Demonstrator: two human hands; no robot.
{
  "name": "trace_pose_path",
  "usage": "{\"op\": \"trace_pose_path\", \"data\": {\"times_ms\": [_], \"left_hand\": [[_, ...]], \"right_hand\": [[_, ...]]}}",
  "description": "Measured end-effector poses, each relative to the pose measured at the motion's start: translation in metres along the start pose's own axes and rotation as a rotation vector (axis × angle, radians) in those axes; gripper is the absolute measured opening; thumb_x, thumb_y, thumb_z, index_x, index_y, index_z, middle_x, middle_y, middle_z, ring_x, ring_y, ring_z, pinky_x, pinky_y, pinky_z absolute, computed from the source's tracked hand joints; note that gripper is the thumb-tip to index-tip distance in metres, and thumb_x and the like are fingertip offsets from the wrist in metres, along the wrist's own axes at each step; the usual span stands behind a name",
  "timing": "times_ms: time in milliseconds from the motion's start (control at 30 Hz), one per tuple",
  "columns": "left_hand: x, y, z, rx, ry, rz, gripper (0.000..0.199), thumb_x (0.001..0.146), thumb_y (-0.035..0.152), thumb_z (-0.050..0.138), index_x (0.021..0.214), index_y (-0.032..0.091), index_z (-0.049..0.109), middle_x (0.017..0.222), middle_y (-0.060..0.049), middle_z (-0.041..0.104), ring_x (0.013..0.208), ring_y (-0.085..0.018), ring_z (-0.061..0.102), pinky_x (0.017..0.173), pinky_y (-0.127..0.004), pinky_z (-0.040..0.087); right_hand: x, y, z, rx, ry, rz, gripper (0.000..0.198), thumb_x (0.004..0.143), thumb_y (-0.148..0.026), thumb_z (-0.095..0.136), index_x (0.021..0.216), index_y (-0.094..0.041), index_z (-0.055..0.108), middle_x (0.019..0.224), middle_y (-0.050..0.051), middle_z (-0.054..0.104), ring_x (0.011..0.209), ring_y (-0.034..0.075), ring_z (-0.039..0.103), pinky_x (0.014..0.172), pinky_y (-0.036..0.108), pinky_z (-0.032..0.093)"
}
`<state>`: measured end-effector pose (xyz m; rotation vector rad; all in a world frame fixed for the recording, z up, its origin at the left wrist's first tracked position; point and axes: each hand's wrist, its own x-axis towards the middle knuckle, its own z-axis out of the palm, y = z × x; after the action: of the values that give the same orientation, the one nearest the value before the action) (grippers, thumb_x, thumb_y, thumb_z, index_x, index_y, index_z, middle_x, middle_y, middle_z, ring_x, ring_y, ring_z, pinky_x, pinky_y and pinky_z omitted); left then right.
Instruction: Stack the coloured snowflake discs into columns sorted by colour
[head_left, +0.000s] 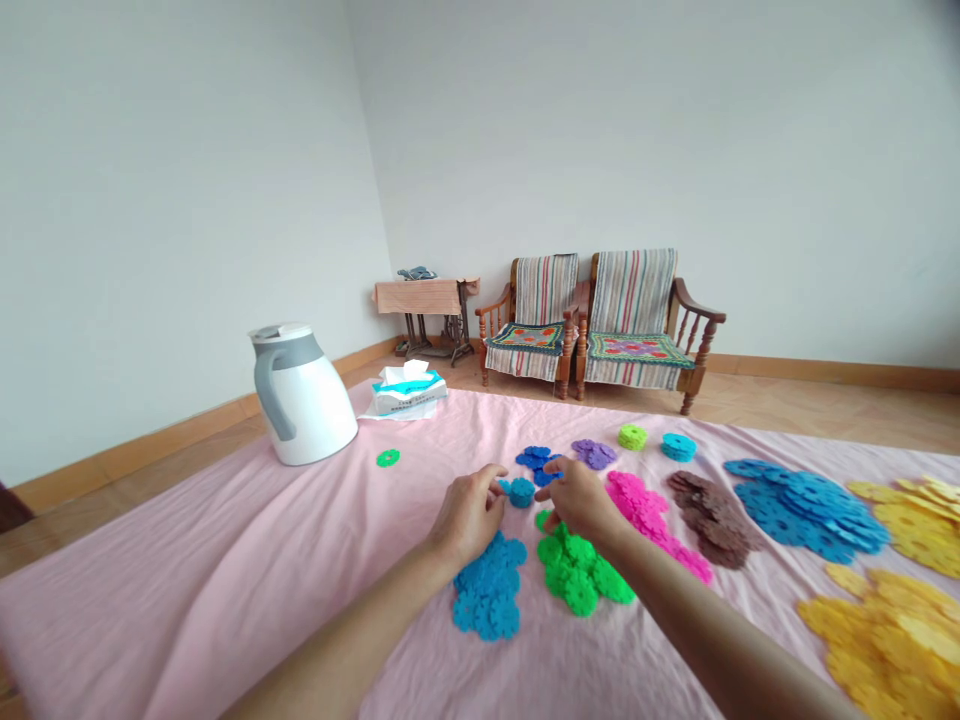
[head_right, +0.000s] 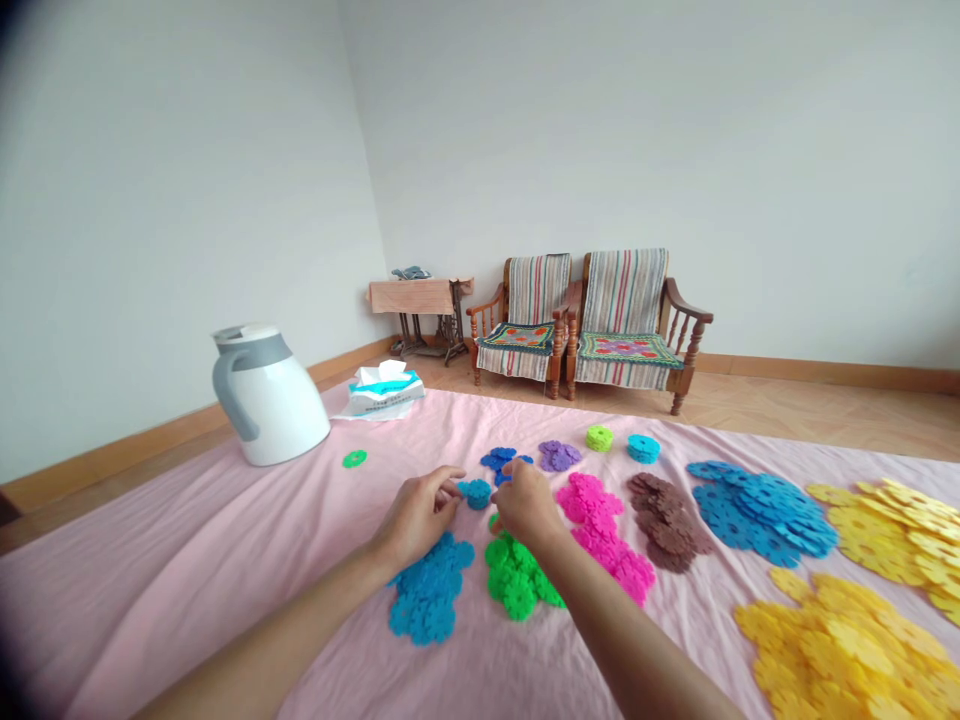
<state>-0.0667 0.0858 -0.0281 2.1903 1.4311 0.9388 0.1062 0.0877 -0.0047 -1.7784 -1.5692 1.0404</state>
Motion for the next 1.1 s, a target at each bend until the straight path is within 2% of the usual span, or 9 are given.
{"op": "trace_pose_path", "data": {"times_ms": [200,367,667,800,967,1100], "left_hand": [[0.000,-0.003,0.000,-0.043,-0.020,-0.049,0.043,0.073,0.003,0.047,0.110,0.019,0.059,0.085,-0.002,0.071,0.073,-0.014,0.066,0.068,-0.022,0.049],[0.001,-0.005,0.001,-0.123,-0.034,-0.093,0.044,0.072,0.005,0.047,0.113,0.018,0.057,0.088,-0.003,0.071,0.064,-0.013,0.065,0.061,-0.022,0.049],[0.003,-0.013,0.005,-0.209,-0.056,-0.112,0.044,0.072,0.008,0.047,0.114,0.017,0.055,0.087,-0.004,0.072,0.067,-0.016,0.066,0.059,-0.024,0.049],[0.005,-0.013,0.004,-0.223,-0.064,-0.134,0.042,0.073,0.007,0.046,0.113,0.016,0.056,0.086,-0.004,0.072,0.065,-0.015,0.065,0.055,-0.022,0.048],[0.005,-0.008,-0.002,-0.113,-0.015,-0.119,0.031,0.076,0.011,0.049,0.102,0.016,0.064,0.081,-0.004,0.070,0.065,-0.015,0.064,0.061,-0.023,0.047],[0.003,-0.003,-0.005,0.063,0.033,-0.015,0.030,0.074,0.009,0.049,0.094,0.018,0.070,0.082,-0.003,0.068,0.070,-0.014,0.062,0.066,-0.023,0.046]], "right_hand": [[0.000,-0.003,0.003,0.155,-0.105,0.119,0.033,0.091,-0.035,0.054,0.118,-0.017,0.053,0.109,0.005,0.061,0.086,0.016,0.063,0.073,0.036,0.053],[-0.003,-0.006,0.002,0.221,-0.116,0.156,0.033,0.091,-0.036,0.053,0.119,-0.018,0.053,0.110,0.005,0.061,0.087,0.017,0.063,0.074,0.037,0.053],[-0.006,-0.010,0.002,0.234,-0.108,0.169,0.033,0.090,-0.035,0.054,0.119,-0.018,0.053,0.112,0.006,0.060,0.090,0.017,0.062,0.076,0.038,0.053],[-0.003,-0.008,0.004,0.164,-0.100,0.135,0.033,0.090,-0.035,0.054,0.118,-0.018,0.053,0.112,0.006,0.060,0.089,0.017,0.062,0.075,0.037,0.053],[-0.006,-0.002,0.001,-0.012,-0.049,0.012,0.029,0.091,-0.036,0.053,0.113,-0.017,0.056,0.104,0.004,0.063,0.080,0.014,0.063,0.070,0.034,0.053],[-0.014,-0.001,0.001,-0.185,0.014,-0.118,0.019,0.091,-0.018,0.047,0.098,-0.016,0.064,0.095,0.005,0.068,0.075,0.014,0.065,0.068,0.028,0.049]]}}
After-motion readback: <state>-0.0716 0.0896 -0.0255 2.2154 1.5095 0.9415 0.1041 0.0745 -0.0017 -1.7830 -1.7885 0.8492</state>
